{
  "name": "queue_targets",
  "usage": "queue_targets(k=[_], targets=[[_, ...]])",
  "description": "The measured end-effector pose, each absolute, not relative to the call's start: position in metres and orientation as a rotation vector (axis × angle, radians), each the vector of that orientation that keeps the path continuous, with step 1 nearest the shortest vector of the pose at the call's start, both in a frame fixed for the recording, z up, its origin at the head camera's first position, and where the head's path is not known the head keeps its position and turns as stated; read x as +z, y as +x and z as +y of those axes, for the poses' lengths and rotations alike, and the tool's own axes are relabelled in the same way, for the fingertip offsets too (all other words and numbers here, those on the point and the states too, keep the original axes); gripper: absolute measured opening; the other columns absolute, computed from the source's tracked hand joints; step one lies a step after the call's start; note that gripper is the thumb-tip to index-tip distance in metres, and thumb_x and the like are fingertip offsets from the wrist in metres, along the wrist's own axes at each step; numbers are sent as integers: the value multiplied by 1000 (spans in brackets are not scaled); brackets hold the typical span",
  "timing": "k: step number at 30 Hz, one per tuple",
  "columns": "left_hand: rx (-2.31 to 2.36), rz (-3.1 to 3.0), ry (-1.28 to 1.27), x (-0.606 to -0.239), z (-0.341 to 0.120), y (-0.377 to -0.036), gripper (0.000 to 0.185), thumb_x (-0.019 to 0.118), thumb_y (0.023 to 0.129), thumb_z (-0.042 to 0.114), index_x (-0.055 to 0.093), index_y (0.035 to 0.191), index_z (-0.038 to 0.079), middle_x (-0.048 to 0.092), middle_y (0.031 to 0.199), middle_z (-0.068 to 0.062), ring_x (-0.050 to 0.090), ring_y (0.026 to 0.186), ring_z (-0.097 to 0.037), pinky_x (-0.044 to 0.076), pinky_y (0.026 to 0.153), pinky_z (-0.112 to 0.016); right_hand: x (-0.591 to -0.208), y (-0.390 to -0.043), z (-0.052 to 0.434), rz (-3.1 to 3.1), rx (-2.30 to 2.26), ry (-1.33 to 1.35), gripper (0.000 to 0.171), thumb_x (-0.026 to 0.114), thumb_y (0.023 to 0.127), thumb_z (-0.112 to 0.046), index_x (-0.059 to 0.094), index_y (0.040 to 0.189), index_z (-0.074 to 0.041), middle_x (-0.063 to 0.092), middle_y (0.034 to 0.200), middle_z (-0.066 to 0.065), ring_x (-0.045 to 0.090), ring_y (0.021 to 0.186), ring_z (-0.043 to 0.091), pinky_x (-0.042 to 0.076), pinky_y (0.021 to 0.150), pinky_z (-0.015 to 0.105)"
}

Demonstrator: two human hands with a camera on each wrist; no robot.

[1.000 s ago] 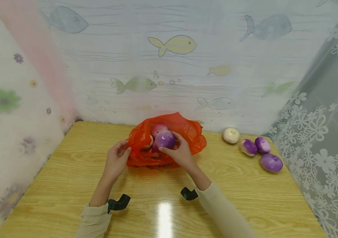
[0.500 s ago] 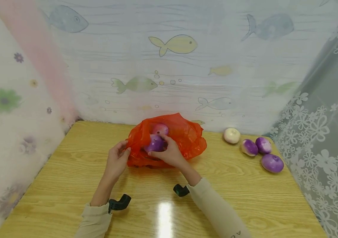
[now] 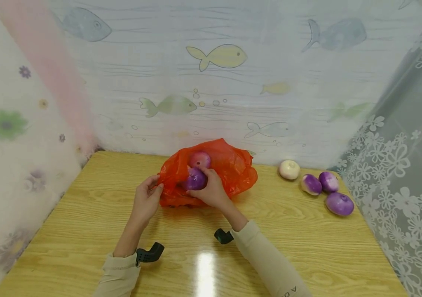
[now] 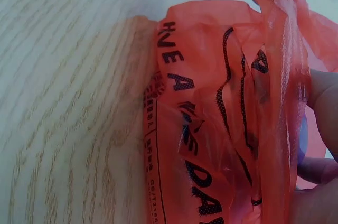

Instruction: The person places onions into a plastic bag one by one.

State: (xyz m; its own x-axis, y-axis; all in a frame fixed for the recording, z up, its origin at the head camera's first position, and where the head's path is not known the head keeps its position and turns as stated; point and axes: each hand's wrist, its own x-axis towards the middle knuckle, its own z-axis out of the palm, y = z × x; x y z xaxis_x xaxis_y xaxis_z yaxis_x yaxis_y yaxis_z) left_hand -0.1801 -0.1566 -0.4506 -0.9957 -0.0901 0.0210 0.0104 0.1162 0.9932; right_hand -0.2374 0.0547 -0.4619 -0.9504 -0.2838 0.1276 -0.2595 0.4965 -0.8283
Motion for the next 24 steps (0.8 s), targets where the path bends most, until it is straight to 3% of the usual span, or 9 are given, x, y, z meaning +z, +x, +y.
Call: queue_targets(k=[7,13,19,24], targets=[[-2041,-2299,95,-452,-157,-181,36,46,107,5,50,141,-5,55,132,-23,61,106,-14,52,80,-14,-464,-238,54,2605,-1512,-489,85,86,82,-25,42,152,-5,50,149,15,55,132,34,46,109,50],[-2034,-2307,90,-453,-157,-181,37,46,107,5,49,143,-5,55,132,-23,61,109,-17,51,80,-13,-464,-243,54,2528,-1611,-465,79,84,85,-24,43,150,-5,53,145,15,60,127,33,51,103,47],[-2035,-2302,82,-453,-158,-181,37,46,107,6,49,142,-4,55,131,-23,61,102,-8,51,79,-14,-463,-245,50,2569,-1614,-420,83,84,85,-27,41,150,0,54,143,16,59,127,32,51,104,48],[-2036,-2287,91,-452,-158,-181,37,47,107,6,50,142,-4,55,131,-23,62,108,-15,52,81,-14,-465,-249,45,2624,-1601,-463,77,84,84,-25,45,146,0,57,140,15,59,126,32,50,105,48]])
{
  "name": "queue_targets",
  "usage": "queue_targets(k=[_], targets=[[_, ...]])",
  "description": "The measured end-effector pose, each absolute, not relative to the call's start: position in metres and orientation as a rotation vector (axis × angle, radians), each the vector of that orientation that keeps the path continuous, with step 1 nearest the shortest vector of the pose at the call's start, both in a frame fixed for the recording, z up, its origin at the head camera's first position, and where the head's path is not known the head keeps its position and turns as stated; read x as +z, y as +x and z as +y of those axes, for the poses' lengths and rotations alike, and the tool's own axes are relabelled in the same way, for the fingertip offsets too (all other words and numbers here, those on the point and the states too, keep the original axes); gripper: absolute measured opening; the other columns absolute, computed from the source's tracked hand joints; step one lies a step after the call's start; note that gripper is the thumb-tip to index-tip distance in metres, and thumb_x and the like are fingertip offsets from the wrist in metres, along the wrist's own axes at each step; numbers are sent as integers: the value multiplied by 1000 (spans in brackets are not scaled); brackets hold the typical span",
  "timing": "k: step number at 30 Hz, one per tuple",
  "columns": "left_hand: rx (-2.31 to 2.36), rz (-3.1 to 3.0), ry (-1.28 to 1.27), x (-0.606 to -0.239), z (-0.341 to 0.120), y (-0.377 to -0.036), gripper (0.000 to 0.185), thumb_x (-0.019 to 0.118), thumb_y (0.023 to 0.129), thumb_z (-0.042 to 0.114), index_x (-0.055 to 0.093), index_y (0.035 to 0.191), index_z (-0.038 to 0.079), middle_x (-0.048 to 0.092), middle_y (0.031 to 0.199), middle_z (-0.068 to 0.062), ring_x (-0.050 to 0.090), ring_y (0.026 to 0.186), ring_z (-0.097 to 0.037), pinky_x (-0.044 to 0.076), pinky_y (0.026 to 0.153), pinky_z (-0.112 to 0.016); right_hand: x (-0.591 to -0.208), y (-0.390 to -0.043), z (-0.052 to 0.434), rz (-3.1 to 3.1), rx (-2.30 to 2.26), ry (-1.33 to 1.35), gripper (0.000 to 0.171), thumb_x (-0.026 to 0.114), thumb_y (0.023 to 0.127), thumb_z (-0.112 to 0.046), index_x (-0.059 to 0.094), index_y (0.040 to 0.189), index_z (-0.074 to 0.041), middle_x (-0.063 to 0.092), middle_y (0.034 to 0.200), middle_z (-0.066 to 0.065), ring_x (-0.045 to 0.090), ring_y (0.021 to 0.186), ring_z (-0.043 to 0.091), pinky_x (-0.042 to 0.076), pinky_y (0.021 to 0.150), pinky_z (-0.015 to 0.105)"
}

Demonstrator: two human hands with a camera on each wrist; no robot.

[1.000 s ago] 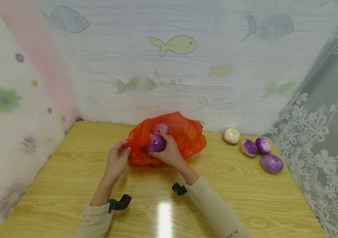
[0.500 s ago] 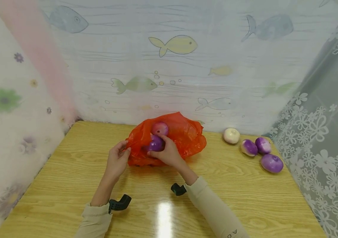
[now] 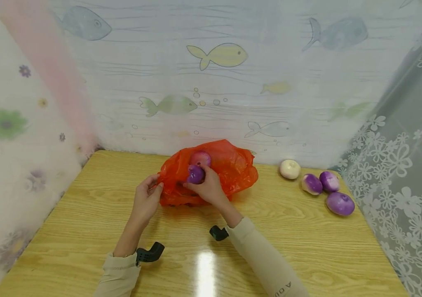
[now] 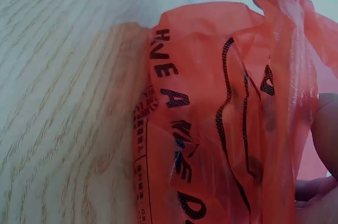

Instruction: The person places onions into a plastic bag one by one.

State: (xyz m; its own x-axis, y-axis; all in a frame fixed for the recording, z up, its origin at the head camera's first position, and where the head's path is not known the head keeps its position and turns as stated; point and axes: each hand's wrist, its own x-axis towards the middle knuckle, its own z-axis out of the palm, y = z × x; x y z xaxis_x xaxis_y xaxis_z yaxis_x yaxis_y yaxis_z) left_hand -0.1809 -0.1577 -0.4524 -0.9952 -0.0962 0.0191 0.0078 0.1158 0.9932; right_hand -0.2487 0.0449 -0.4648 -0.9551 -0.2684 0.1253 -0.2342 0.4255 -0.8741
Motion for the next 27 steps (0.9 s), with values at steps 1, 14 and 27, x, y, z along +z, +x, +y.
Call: queue_targets(k=[1,14,27], targets=[[-2039,-2284,93,-452,-157,-181,37,46,107,6,49,142,-4,55,132,-22,62,108,-16,52,81,-14,-466,-249,44,2642,-1584,-482,77,85,84,-24,46,146,0,57,140,15,59,126,31,50,106,47],[-2026,-2268,94,-453,-157,-182,35,46,106,4,50,140,-6,56,129,-25,61,96,-2,52,78,-14,-464,-246,44,2719,-1387,-775,67,88,77,-12,57,133,8,63,129,22,58,119,35,50,105,47],[-2050,-2242,114,-453,-157,-182,37,46,106,2,49,142,-5,55,134,-24,63,103,-6,53,81,-14,-466,-244,48,2594,-1563,-621,67,86,80,-10,54,137,6,61,130,24,63,111,35,55,97,46]])
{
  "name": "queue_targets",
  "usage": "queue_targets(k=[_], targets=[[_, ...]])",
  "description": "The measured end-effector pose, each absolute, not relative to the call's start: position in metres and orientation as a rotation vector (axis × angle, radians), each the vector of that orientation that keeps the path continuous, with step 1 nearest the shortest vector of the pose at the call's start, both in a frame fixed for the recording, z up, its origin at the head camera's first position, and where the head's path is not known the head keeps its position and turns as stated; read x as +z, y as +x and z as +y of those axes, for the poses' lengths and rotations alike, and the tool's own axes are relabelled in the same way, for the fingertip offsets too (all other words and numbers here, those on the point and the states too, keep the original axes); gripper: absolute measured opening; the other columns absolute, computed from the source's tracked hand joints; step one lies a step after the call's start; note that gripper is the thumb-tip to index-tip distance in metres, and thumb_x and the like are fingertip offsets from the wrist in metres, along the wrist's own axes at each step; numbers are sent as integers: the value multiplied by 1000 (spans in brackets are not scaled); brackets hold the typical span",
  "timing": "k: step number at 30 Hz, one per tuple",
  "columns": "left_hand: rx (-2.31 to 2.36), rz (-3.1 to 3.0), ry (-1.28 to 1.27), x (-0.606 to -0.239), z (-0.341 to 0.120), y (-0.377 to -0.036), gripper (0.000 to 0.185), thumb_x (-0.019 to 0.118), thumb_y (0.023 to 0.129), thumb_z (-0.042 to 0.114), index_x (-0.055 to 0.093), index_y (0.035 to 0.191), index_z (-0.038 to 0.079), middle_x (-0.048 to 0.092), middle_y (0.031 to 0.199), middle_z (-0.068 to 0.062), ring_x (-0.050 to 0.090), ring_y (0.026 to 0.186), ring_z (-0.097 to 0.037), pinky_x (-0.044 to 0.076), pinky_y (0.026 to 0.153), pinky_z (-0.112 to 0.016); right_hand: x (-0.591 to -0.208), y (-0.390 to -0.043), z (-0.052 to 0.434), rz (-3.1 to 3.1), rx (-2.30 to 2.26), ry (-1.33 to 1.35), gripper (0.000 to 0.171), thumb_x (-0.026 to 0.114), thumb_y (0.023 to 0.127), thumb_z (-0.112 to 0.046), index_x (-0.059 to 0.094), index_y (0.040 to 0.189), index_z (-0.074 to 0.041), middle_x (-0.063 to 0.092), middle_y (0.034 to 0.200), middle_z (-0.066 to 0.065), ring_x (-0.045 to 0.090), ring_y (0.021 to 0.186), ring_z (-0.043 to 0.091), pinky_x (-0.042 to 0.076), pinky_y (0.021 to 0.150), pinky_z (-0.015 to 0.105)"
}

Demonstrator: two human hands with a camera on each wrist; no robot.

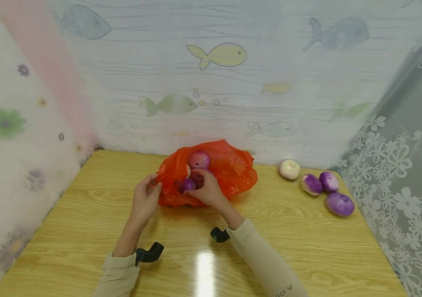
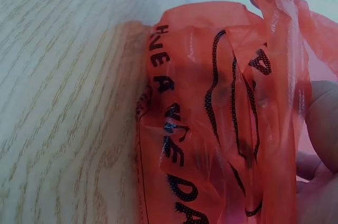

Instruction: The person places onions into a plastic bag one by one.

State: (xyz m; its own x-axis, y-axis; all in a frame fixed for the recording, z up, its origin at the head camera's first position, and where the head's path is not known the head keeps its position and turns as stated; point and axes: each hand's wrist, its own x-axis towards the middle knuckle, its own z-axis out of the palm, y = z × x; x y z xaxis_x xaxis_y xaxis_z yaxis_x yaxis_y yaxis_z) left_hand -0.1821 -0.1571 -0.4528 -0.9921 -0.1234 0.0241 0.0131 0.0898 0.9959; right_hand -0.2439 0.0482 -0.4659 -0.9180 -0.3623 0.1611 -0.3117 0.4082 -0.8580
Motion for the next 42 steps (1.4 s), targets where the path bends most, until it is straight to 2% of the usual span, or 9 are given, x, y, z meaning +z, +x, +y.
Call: queue_targets(k=[4,12,17,22,28,35,38,42], targets=[[-2049,-2243,109,-452,-157,-182,38,46,106,2,49,143,-5,55,135,-23,63,110,-16,52,82,-13,-466,-243,51,2536,-1641,-582,65,85,83,-9,54,139,4,62,131,23,65,109,35,56,96,45],[-2030,-2268,132,-452,-160,-182,38,46,107,4,48,144,-5,55,136,-23,61,112,-17,52,81,-12,-457,-239,59,2495,-1644,-567,59,81,86,-9,56,138,2,65,127,21,67,106,33,58,92,41],[-2025,-2272,128,-452,-161,-183,38,45,107,4,48,143,-5,54,137,-24,59,119,-27,50,83,-11,-452,-235,64,2492,-1587,-565,53,79,88,-11,58,136,2,67,121,19,67,100,29,59,86,34],[-2009,-2276,122,-454,-163,-183,37,45,106,3,49,142,-6,55,137,-24,58,123,-31,50,85,-10,-450,-230,68,2474,-1556,-554,53,77,90,-12,57,137,0,65,126,17,66,99,26,59,86,33],[-2008,-2276,152,-455,-167,-185,37,45,106,4,50,141,-5,56,137,-24,62,113,-18,52,82,-12,-447,-223,72,2444,-1639,-566,51,76,90,-12,58,136,2,65,129,19,67,99,28,58,85,31],[-2039,-2257,164,-456,-170,-185,37,44,107,3,48,142,-5,54,139,-24,61,95,7,52,78,-12,-440,-211,87,2445,-1860,-656,29,68,98,-12,67,126,-6,69,119,19,65,104,26,56,88,31],[-2044,-2252,167,-456,-171,-185,36,44,107,2,48,142,-6,53,139,-24,60,95,8,52,80,-11,-438,-205,101,2422,-1969,-662,24,67,99,-11,70,122,-6,69,113,22,65,102,23,56,86,29],[-2044,-2249,166,-457,-171,-185,35,44,107,2,49,140,-6,53,138,-24,60,96,8,52,81,-11,-439,-198,125,2350,-2121,-687,23,65,99,-5,67,119,4,67,109,26,65,97,20,57,82,24]])
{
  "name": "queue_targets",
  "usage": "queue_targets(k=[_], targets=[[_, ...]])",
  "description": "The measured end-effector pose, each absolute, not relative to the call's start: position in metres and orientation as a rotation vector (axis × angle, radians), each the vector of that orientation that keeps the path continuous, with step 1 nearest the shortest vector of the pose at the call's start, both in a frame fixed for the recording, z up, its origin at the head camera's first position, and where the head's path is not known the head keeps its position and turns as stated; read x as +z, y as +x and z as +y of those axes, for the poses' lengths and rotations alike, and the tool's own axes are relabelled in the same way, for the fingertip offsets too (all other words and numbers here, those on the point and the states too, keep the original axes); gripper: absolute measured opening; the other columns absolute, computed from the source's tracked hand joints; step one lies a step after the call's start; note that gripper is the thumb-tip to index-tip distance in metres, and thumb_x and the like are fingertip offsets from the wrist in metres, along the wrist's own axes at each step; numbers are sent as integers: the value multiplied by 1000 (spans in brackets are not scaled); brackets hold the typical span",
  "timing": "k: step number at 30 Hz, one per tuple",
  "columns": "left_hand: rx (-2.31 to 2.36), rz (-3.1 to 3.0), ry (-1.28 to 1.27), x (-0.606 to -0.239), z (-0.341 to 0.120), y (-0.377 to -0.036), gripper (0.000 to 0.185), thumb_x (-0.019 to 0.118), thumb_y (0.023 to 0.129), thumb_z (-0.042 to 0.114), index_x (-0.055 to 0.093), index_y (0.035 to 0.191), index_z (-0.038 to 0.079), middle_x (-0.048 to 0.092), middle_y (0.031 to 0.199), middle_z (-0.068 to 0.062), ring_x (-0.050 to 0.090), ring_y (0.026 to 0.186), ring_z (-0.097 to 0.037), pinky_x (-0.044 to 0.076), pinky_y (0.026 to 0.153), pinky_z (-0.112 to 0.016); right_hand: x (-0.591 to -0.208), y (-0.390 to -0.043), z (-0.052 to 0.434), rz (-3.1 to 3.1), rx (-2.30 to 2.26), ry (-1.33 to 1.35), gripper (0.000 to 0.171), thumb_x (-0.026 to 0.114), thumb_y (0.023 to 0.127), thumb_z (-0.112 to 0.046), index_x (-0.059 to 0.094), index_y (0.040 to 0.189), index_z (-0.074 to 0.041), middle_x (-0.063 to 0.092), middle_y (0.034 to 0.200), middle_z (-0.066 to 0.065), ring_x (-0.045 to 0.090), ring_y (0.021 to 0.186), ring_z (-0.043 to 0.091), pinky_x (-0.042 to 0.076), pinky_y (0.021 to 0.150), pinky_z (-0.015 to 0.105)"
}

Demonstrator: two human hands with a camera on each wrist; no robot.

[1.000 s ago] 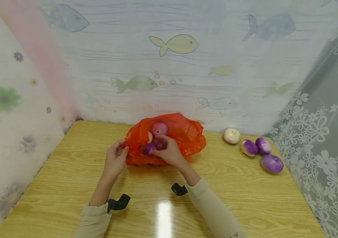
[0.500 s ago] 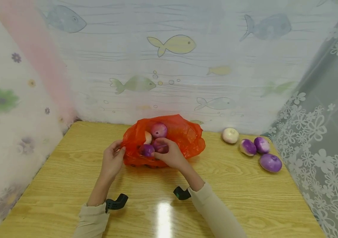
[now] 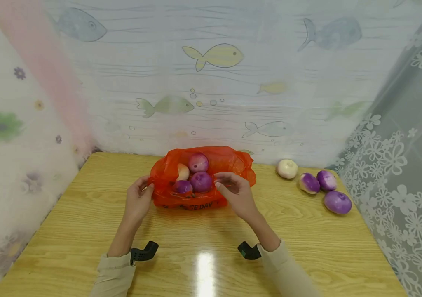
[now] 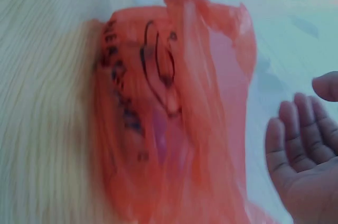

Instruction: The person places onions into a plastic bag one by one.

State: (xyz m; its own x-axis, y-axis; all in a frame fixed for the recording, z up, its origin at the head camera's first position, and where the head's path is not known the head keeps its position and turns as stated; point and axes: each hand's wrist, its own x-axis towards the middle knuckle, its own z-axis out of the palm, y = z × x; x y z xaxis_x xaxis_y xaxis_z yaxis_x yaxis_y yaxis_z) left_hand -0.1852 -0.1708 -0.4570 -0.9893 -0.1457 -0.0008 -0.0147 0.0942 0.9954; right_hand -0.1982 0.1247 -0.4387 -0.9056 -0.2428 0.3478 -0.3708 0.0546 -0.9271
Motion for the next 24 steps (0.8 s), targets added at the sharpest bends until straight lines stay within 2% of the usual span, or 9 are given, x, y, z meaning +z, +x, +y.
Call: queue_targets(k=[6,9,14,22,24], targets=[[-2040,-2248,155,-458,-171,-185,34,43,107,2,49,140,-7,53,137,-25,60,95,9,53,79,-12,-449,-191,169,-2076,2041,661,25,62,98,3,60,118,17,69,107,5,67,94,19,57,83,23],[-2038,-2259,154,-458,-172,-185,35,43,107,3,48,141,-6,53,139,-24,60,97,8,53,80,-11,-459,-190,195,-2028,2048,636,23,61,97,6,59,116,19,70,104,2,67,89,13,57,80,22],[-2029,-2274,158,-457,-173,-184,36,43,108,4,48,142,-5,52,142,-23,60,100,5,52,81,-11,-470,-190,238,-1977,2028,510,19,59,98,8,69,113,6,71,96,-2,66,81,8,56,74,20],[-2040,-2255,172,-458,-172,-185,36,42,107,3,48,141,-5,53,140,-24,61,95,8,53,79,-12,-479,-176,310,-1992,1955,167,17,60,100,2,71,113,-2,70,92,-1,66,79,8,56,73,18],[-2041,-2250,170,-458,-171,-185,36,42,107,3,48,141,-6,53,139,-24,61,94,8,53,79,-12,-481,-170,328,-1999,1920,74,17,61,100,1,70,113,0,69,92,-1,66,80,8,55,73,17]])
